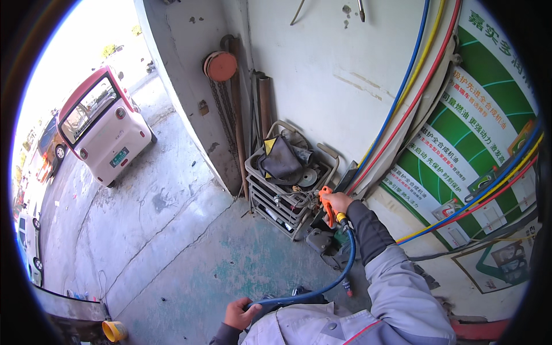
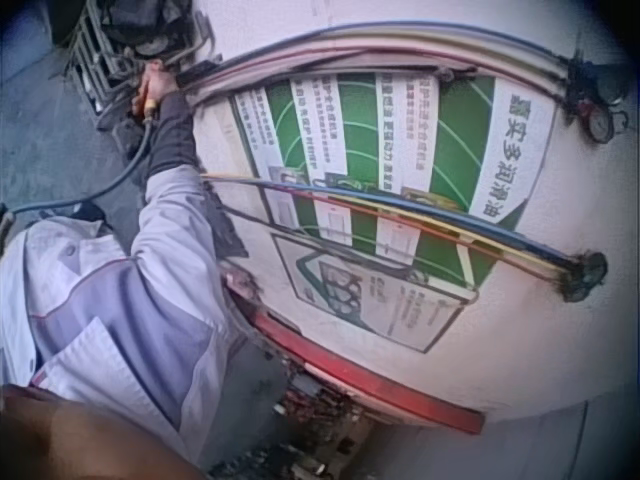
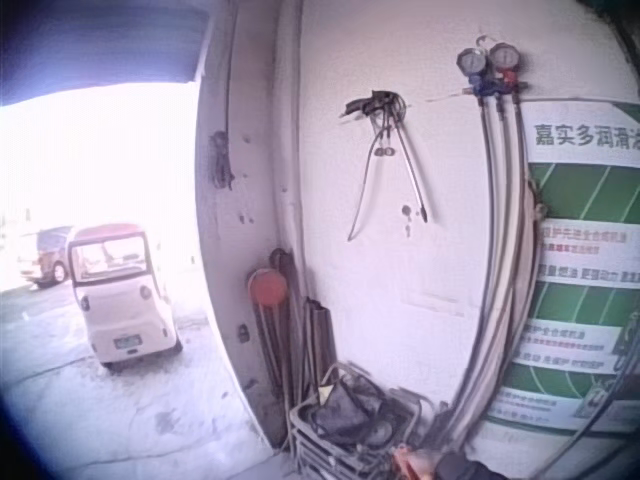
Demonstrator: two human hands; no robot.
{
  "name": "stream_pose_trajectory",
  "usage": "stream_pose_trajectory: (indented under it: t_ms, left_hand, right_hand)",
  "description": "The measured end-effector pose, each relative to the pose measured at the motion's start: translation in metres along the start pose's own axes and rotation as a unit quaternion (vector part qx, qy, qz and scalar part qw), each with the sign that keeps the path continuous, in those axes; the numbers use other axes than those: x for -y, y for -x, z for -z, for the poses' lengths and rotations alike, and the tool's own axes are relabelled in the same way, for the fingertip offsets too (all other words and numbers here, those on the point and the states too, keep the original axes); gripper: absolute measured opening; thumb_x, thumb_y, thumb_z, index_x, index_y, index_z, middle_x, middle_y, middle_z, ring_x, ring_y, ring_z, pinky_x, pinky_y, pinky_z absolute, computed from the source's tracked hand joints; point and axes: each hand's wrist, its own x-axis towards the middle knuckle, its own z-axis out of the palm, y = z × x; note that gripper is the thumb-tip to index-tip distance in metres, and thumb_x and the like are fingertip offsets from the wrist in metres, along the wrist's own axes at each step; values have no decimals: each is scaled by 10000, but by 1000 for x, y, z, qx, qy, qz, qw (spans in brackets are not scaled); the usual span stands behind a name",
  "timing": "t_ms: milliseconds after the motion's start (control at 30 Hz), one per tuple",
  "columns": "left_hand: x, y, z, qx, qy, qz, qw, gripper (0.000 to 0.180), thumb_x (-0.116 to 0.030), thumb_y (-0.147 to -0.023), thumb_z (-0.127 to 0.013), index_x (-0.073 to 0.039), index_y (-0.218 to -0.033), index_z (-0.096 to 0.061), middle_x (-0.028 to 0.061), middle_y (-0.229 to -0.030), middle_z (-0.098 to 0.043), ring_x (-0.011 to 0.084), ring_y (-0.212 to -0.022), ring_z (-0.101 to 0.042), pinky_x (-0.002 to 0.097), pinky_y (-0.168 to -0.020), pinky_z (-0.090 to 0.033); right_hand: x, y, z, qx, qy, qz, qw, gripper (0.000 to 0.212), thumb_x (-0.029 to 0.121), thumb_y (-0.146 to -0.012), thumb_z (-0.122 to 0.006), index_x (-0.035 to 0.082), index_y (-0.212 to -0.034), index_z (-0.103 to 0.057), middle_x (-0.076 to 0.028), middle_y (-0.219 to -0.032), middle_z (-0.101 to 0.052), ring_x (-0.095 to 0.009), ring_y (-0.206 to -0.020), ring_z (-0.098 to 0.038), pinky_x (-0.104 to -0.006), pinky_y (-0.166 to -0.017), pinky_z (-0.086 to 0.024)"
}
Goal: The person uses a handheld air blow gun connected to a hose to blow dust and debris off a metal cart, a plastic tray, and the concrete floor of a garage. The person then coils the hose and places it on a red lift post.
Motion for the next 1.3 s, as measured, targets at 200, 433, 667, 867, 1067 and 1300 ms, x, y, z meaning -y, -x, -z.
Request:
stream_pose_trajectory:
  t_ms: [200, 433, 667, 867, 1067, 1300]
  left_hand:
    - [-1, -8, 30, 18, -5, -34, 999, 393, -371, -841, -787, -3, -792, -660, 49, -594, -548, 105, -568, -476, 297, -534, -413]
    - [10, -9, 47, 2, 9, -50, 999, 397, -371, -852, -776, -6, -771, -642, 27, -576, -511, 96, -561, -444, 300, -517, -384]
    - [3, -13, 41, -85, 29, -32, 995, 399, -363, -845, -782, -3, -755, -635, 37, -559, -488, 105, -556, -430, 311, -515, -384]
    - [-15, -19, 24, -126, 43, -10, 991, 383, -328, -839, -785, -9, -725, -605, 20, -560, -467, 101, -561, -412, 313, -509, -368]
    - [-25, -19, 7, -152, 61, 18, 986, 373, -304, -843, -776, -17, -706, -581, 12, -560, -448, 92, -570, -404, 310, -510, -361]
    - [-28, -16, 0, -177, 53, 23, 982, 384, -303, -847, -772, -19, -690, -566, 5, -559, -438, 90, -570, -405, 312, -508, -357]
  right_hand:
    - [7, 12, -12, -42, 28, -15, 999, 538, 480, -999, -456, -50, -1012, -548, -191, -720, -666, -331, -575, -689, -452, -448, -545]
    - [25, -2, -35, -47, 20, 35, 998, 548, 518, -993, -441, -17, -1009, -558, -144, -693, -660, -299, -552, -677, -426, -439, -532]
    - [85, -37, -47, -13, 58, 68, 996, 544, 526, -989, -441, 1, -1077, -551, -186, -760, -700, -305, -589, -702, -369, -426, -535]
    - [121, -64, -51, 24, 3, 92, 995, 494, 420, -994, -471, -70, -1053, -500, -232, -723, -645, -338, -562, -666, -486, -528, -579]
    - [141, -116, -73, 41, 75, 106, 991, 465, 421, -996, -479, -40, -1040, -516, -187, -723, -623, -319, -562, -666, -470, -504, -566]
    - [156, -148, -73, 54, 121, 95, 987, 477, 416, -998, -464, -44, -1123, -479, -244, -719, -648, -354, -515, -650, -475, -489, -567]
